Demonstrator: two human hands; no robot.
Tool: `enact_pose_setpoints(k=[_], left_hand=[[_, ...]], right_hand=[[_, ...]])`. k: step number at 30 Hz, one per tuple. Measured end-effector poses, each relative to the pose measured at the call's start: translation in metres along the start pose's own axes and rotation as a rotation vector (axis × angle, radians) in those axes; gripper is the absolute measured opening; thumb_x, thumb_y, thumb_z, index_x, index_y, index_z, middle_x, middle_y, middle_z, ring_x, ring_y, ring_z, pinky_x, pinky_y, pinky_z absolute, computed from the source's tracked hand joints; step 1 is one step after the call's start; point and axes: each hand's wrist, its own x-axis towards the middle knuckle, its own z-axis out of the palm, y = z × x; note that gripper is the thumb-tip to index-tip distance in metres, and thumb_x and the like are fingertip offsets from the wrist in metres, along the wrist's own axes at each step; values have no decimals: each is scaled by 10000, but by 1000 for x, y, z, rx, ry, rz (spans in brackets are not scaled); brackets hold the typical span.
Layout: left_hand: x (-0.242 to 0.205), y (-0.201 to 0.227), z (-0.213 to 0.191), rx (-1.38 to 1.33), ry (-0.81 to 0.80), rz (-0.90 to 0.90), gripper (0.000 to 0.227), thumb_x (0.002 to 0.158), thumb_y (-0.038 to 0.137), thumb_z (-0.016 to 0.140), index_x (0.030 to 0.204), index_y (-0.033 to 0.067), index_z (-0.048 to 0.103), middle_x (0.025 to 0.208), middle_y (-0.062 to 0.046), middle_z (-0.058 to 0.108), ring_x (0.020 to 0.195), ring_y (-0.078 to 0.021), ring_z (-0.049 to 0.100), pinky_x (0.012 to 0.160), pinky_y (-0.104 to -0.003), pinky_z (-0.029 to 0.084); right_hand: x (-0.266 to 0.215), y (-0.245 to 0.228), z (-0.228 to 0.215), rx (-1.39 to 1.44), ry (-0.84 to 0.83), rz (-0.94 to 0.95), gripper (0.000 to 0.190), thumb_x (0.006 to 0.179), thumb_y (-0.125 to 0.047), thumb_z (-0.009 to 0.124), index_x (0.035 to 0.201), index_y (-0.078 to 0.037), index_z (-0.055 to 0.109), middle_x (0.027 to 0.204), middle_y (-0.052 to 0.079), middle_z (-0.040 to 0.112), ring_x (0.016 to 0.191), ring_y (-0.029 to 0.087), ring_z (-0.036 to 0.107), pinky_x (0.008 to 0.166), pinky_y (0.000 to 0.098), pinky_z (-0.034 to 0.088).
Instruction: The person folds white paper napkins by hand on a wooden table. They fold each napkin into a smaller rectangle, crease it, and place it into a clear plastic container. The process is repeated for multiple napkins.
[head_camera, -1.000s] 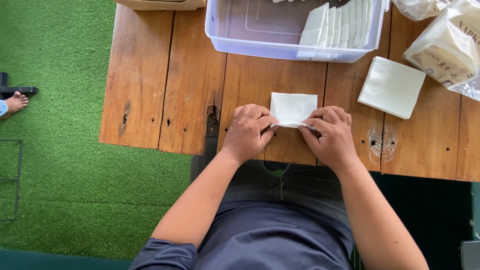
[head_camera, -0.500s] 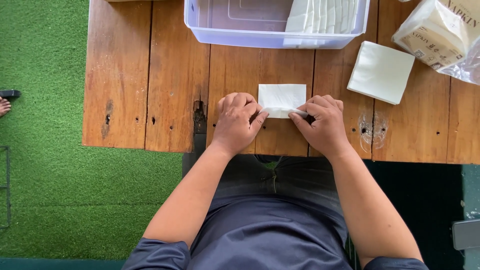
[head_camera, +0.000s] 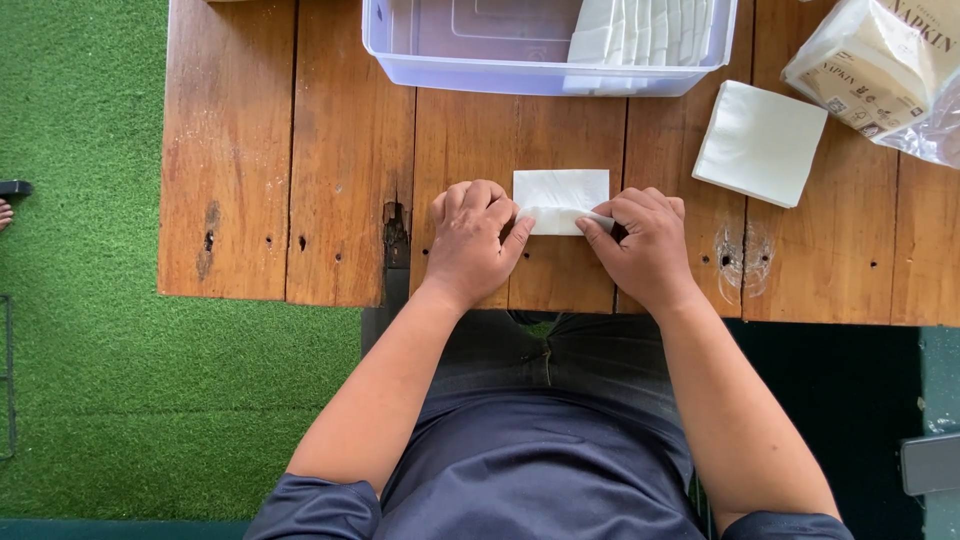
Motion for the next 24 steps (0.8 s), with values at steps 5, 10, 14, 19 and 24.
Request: enact_pose_setpoints(k=[5,10,14,19,24], left_hand=[[0,1,3,1,10,-8,352,1006,487,543,886,169,634,997,9,507,1165,-248,464,1046,-437,271],[0,-1,6,2,42,-9,356,999,485,557,840,169,606,981,10,493,1149,-251,465,1036,-437,280],[0,-1,6,11,56,-9,369,995,503,563,831,174,592,978,11,487,1151,-253,464,1033,-438,285],[0,-2,10,27,85,-19,372,992,504,573,806,181,575,978,16,482,1147,-247,457,1032,-440,286],[0,-1,12,37,105,-48,402,986,539,564,790,189,557,977,18,477,1141,-249,459,1039,-450,282]], right_hand=[[2,-4,0,-11,6,25,130,946,-249,800,864,-173,735,742,-24,613,765,162,582,825,308,363],[3,-6,2,-26,11,64,169,963,-280,789,852,-168,728,743,-26,609,747,153,569,818,299,369],[1,-1,5,-67,60,38,171,952,-269,806,860,-152,721,797,1,587,777,186,558,799,324,380],[1,5,7,-79,72,38,207,946,-267,814,837,-129,705,816,11,574,787,201,552,790,331,383],[3,4,9,-86,70,67,262,945,-280,815,800,-106,684,845,13,567,789,203,546,788,334,377]])
